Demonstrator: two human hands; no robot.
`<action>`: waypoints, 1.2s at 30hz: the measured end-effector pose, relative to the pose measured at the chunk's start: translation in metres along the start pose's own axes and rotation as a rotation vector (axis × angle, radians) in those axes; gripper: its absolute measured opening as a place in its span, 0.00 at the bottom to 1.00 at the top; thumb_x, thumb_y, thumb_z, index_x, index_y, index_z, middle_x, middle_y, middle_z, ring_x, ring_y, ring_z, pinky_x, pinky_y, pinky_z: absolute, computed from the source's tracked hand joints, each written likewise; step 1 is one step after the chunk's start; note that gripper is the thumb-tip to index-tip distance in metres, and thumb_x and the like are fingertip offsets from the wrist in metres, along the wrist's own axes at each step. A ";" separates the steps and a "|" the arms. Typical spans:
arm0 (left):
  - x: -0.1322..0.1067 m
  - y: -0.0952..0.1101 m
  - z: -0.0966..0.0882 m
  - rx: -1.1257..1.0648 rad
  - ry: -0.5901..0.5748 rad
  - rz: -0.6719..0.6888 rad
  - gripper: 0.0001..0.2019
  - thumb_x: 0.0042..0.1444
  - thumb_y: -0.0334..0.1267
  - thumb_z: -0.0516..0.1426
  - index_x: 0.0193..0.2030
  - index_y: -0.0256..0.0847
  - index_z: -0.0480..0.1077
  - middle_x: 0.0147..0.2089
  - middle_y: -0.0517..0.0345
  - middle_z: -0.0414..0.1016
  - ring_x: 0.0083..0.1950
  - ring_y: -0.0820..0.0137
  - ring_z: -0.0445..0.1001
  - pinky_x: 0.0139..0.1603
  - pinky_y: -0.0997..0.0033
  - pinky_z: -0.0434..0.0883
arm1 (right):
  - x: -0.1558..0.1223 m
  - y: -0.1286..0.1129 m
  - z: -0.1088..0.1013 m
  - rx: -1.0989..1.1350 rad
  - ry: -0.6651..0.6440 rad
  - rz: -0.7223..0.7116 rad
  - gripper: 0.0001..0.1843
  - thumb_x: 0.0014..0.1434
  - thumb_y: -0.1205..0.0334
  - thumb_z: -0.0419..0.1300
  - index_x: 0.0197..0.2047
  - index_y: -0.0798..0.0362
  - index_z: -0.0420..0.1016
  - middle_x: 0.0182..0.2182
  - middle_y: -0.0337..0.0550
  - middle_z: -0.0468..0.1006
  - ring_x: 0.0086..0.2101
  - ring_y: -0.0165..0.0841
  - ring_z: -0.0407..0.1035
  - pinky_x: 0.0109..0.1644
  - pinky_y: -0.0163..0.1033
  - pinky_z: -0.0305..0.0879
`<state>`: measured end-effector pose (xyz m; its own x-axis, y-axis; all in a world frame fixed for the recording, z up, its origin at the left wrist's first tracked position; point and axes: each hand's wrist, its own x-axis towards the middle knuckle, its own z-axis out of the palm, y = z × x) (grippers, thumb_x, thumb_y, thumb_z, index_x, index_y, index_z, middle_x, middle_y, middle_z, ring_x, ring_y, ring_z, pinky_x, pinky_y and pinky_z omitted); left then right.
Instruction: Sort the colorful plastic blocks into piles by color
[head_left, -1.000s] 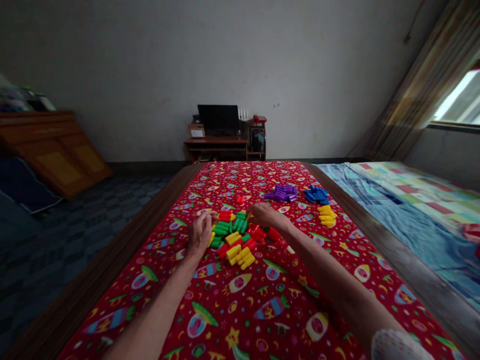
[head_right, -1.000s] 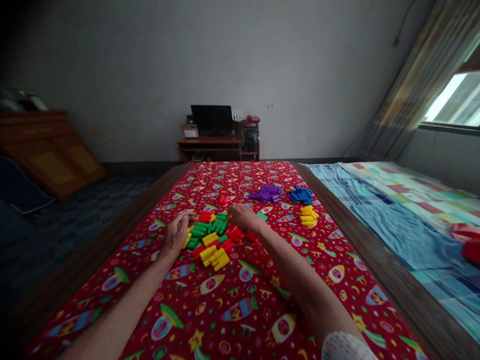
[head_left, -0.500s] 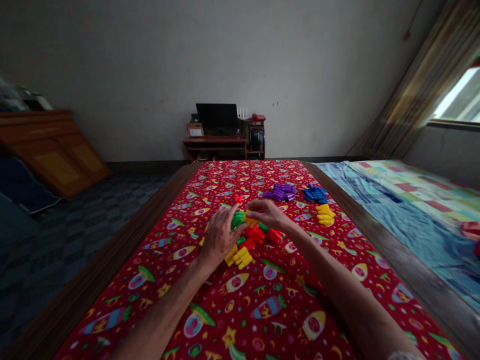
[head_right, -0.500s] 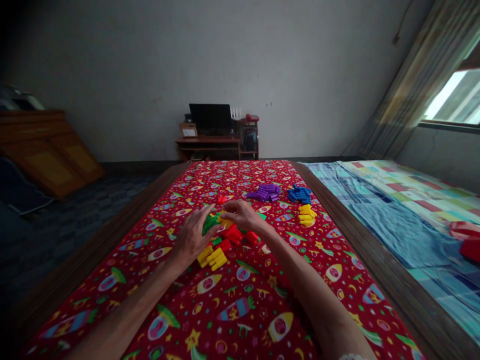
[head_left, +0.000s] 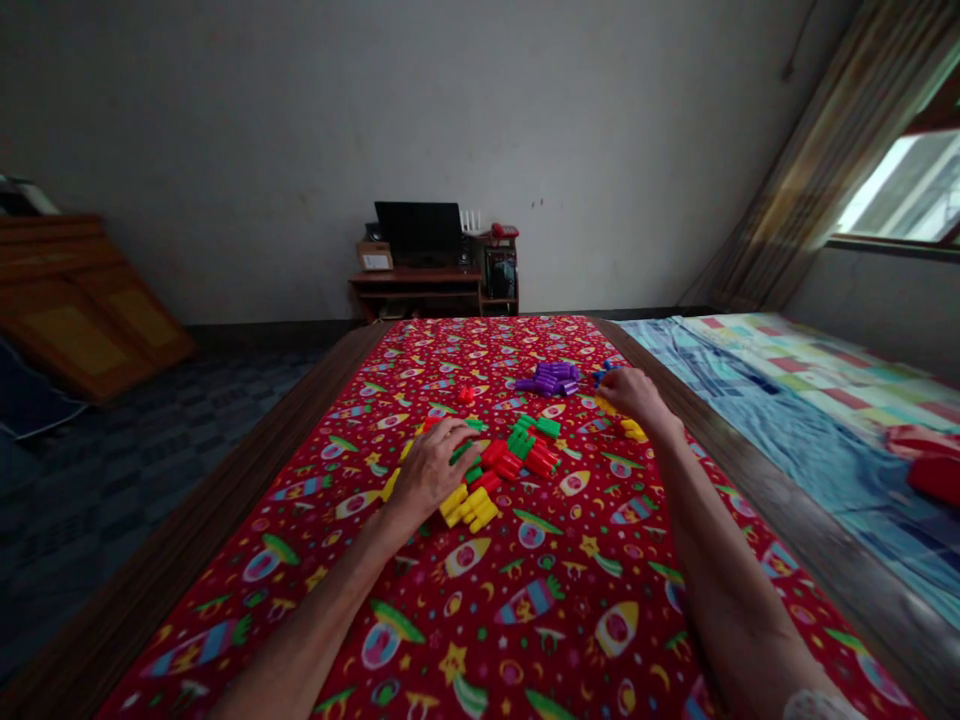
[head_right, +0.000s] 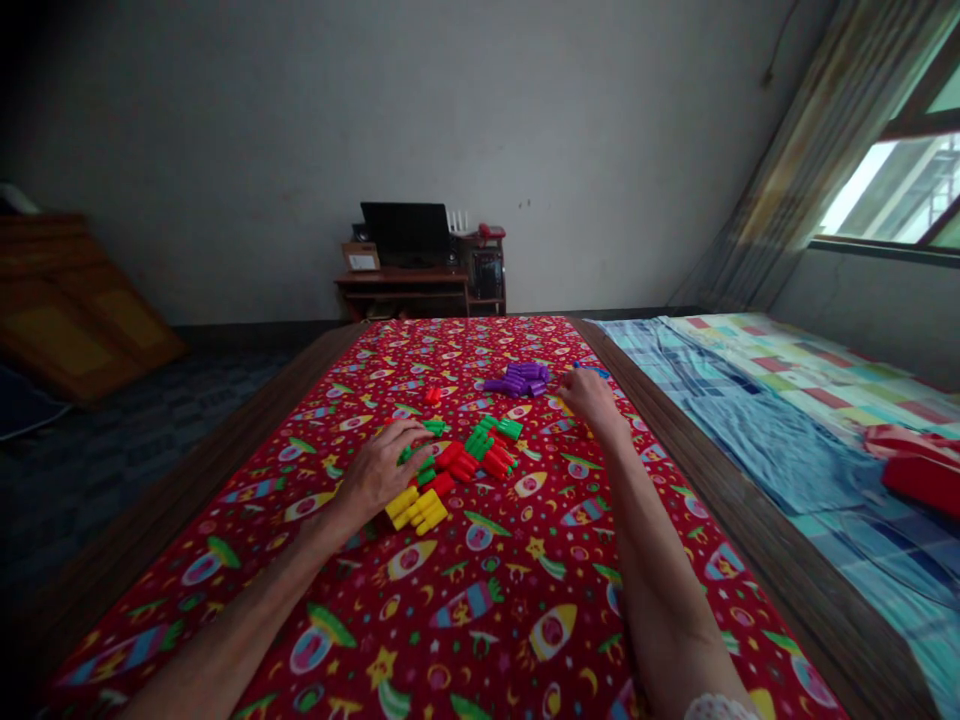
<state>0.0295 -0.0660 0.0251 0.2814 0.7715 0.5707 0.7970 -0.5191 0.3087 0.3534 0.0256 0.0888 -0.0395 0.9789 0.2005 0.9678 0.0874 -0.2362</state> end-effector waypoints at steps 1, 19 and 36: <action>0.002 -0.009 -0.004 0.003 0.029 -0.015 0.14 0.64 0.44 0.50 0.45 0.42 0.73 0.48 0.51 0.73 0.51 0.63 0.73 0.55 0.61 0.70 | 0.000 0.010 -0.001 -0.048 -0.027 0.045 0.11 0.56 0.63 0.57 0.33 0.56 0.81 0.30 0.48 0.79 0.31 0.33 0.71 0.31 0.33 0.57; -0.011 -0.077 -0.028 -0.358 -0.239 -0.566 0.21 0.37 0.56 0.61 0.30 0.40 0.72 0.30 0.55 0.78 0.33 0.63 0.76 0.35 0.66 0.72 | -0.013 -0.042 -0.001 0.004 0.086 -0.295 0.14 0.62 0.65 0.51 0.38 0.57 0.78 0.34 0.50 0.79 0.34 0.33 0.69 0.36 0.34 0.56; 0.016 0.010 -0.055 -0.630 -0.330 -0.431 0.24 0.49 0.58 0.58 0.41 0.39 0.77 0.36 0.54 0.80 0.39 0.60 0.77 0.39 0.65 0.74 | -0.064 -0.136 0.054 0.444 -0.043 -0.992 0.21 0.66 0.66 0.50 0.61 0.52 0.64 0.49 0.53 0.75 0.45 0.36 0.72 0.43 0.36 0.65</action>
<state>0.0127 -0.0786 0.0791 0.2403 0.9671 0.0830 0.4499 -0.1867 0.8734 0.2105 -0.0388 0.0574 -0.7709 0.4402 0.4603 0.3242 0.8933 -0.3112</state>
